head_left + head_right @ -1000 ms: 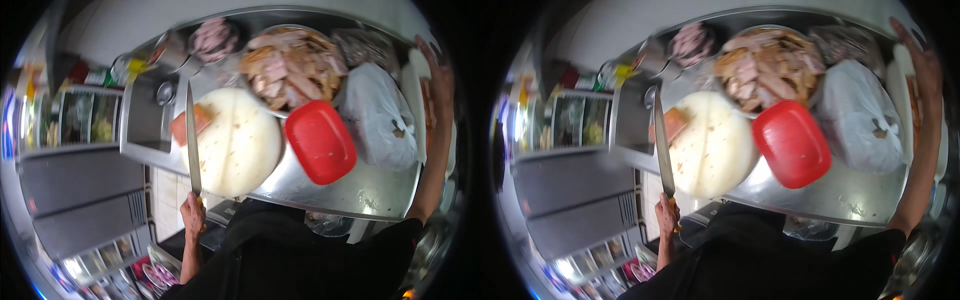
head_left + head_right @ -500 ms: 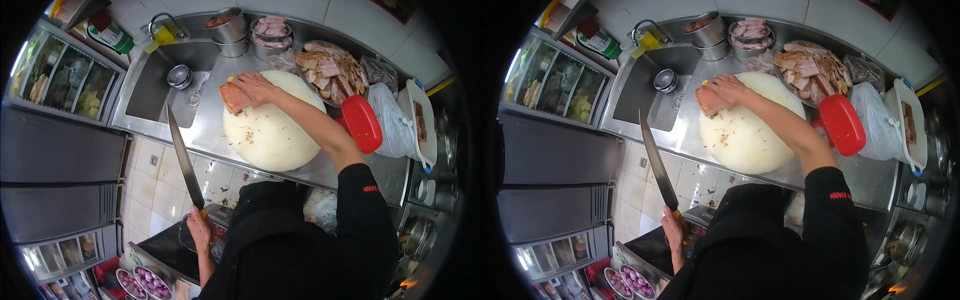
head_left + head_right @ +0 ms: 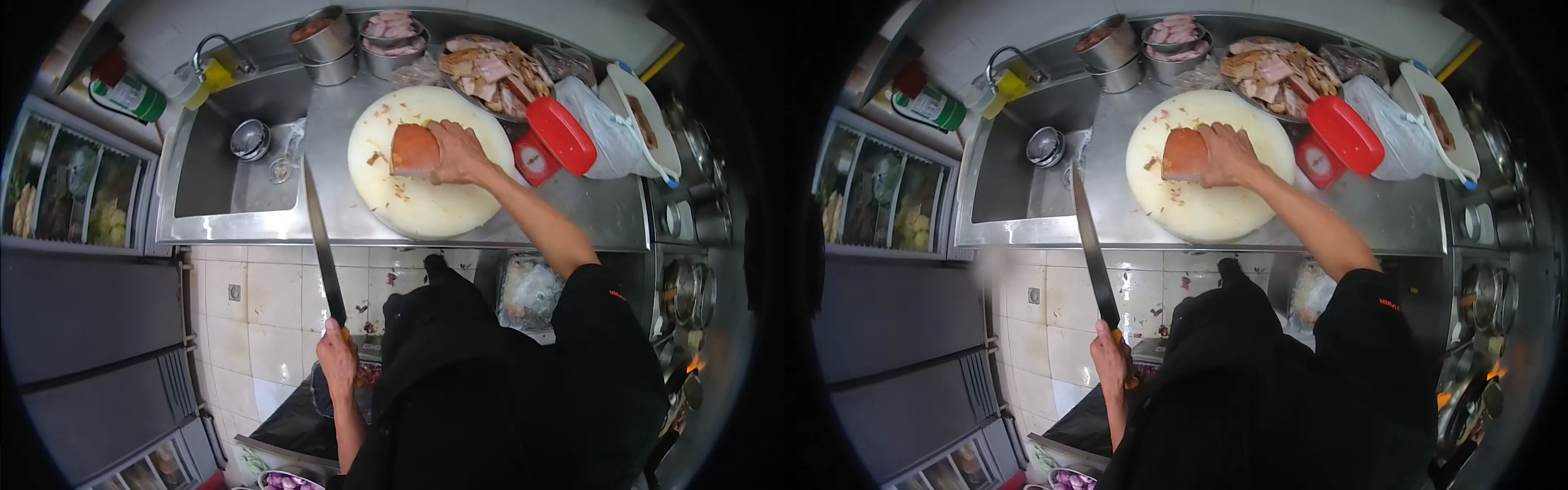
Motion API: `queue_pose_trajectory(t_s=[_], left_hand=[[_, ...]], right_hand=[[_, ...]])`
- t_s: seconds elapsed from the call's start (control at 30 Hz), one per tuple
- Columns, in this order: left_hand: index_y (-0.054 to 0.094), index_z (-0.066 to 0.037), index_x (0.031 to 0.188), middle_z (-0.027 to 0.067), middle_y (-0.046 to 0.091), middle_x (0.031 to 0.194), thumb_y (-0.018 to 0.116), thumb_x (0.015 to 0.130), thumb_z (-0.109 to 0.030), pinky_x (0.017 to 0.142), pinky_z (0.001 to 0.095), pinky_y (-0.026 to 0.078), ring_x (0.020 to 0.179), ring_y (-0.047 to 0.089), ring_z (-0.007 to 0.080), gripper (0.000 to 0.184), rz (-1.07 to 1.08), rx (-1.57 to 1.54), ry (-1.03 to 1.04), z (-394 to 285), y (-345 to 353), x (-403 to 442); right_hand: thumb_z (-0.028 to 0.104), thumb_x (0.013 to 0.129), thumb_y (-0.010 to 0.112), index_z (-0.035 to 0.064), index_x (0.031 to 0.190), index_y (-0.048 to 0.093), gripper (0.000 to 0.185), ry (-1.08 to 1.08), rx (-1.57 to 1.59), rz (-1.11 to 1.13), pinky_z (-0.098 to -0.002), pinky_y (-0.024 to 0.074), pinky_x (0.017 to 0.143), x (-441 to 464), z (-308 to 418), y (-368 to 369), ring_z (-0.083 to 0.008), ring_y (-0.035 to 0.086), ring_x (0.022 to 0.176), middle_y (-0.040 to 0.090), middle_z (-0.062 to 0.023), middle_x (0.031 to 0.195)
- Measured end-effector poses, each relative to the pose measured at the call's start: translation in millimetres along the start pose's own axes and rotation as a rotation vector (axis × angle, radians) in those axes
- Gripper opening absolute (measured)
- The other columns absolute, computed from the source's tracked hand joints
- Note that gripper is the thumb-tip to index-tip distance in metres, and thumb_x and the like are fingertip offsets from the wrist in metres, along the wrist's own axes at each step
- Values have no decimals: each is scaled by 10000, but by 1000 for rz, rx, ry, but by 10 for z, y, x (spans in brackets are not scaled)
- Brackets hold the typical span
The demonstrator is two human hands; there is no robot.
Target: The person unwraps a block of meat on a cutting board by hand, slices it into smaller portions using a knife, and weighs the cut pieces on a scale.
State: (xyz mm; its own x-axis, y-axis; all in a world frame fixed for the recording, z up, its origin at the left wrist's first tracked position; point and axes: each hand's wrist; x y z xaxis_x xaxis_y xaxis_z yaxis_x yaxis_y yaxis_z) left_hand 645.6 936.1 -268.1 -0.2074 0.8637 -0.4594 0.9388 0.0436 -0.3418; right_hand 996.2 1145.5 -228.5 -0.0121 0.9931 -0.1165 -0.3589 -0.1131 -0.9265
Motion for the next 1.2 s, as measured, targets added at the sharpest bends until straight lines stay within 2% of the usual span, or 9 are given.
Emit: queue_pose_trajectory(t_s=[0.1, 0.2, 0.33, 0.37, 0.5, 0.6, 0.8, 1.0, 1.2], left_hand=[[499, -6, 662, 5, 406, 575, 398, 1043, -498, 494, 321, 338, 544, 398, 112, 631, 58, 73, 63, -130, 164, 109], [553, 43, 741, 95, 489, 595, 373, 1038, -530, 585, 368, 420, 592, 469, 176, 670, 140, 167, 48, -247, 338, 163], [591, 77, 793, 241, 586, 683, 350, 1039, -531, 690, 457, 462, 690, 587, 362, 699, 172, 309, 22, -420, 546, 189], [600, 81, 803, 275, 601, 714, 348, 1040, -525, 714, 482, 463, 733, 603, 418, 697, 168, 341, 31, -463, 589, 201], [622, 92, 839, 378, 613, 846, 341, 1047, -491, 796, 561, 447, 900, 573, 570, 680, 156, 424, 70, -737, 697, 220], [616, 96, 836, 387, 610, 849, 345, 1050, -479, 799, 574, 443, 901, 570, 574, 671, 163, 480, 94, -935, 741, 244], [612, 93, 818, 392, 608, 820, 381, 1047, -458, 782, 593, 454, 870, 581, 578, 640, 198, 475, 110, -1233, 895, 258], [598, 97, 801, 358, 590, 749, 369, 1054, -479, 719, 554, 452, 803, 576, 558, 669, 155, 540, 138, -1367, 1006, 224], [588, 50, 794, 382, 618, 782, 418, 1037, -445, 766, 622, 481, 814, 602, 575, 578, 159, 569, 134, -1429, 1102, 230]], right_hand=[[226, 507, 799, 23, 1302, 528, 864, 7, 18, 2, -426, 435, 1007, -106, -264, 401, -360, 555, 1183, 601, -196, 1204], [280, 484, 836, -29, 1283, 559, 901, -55, 300, 173, -386, 472, 991, -19, -519, 375, -353, 604, 1136, 628, -235, 1209], [244, 499, 835, -37, 1262, 575, 854, 143, 509, 541, -335, 488, 949, 253, -697, 66, -300, 634, 1078, 661, -199, 1169], [229, 558, 808, -6, 1248, 590, 761, 10, 325, 227, -341, 501, 922, 284, -811, 225, -306, 640, 1052, 661, -210, 1142], [270, 613, 776, 38, 1206, 612, 657, -21, 249, 66, -392, 519, 883, 208, -381, 99, -341, 649, 1001, 663, -204, 1120], [240, 635, 740, 25, 1119, 618, 544, 153, 71, -113, -426, 526, 859, 255, -216, 271, -348, 665, 998, 682, -192, 1078], [215, 628, 721, 29, 1034, 626, 456, -121, 90, 56, -454, 528, 808, 326, -363, 109, -390, 673, 913, 695, -217, 907], [231, 589, 767, 35, 1079, 661, 539, 12, 22, 29, -447, 534, 792, 302, -178, 116, -393, 681, 885, 706, -215, 907], [280, 596, 809, 20, 1032, 687, 523, 15, 57, 35, -452, 536, 787, 342, -154, 99, -392, 687, 867, 708, -217, 860]])
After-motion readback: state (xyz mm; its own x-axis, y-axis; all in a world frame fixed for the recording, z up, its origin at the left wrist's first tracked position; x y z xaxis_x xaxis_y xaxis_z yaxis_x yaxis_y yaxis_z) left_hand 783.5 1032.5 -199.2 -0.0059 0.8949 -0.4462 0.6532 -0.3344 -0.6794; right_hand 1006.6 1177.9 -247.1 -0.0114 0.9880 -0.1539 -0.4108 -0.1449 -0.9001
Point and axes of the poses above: each hand's wrist, its own x-axis towards the middle knuckle, its own y-axis out of the palm, z = x × y
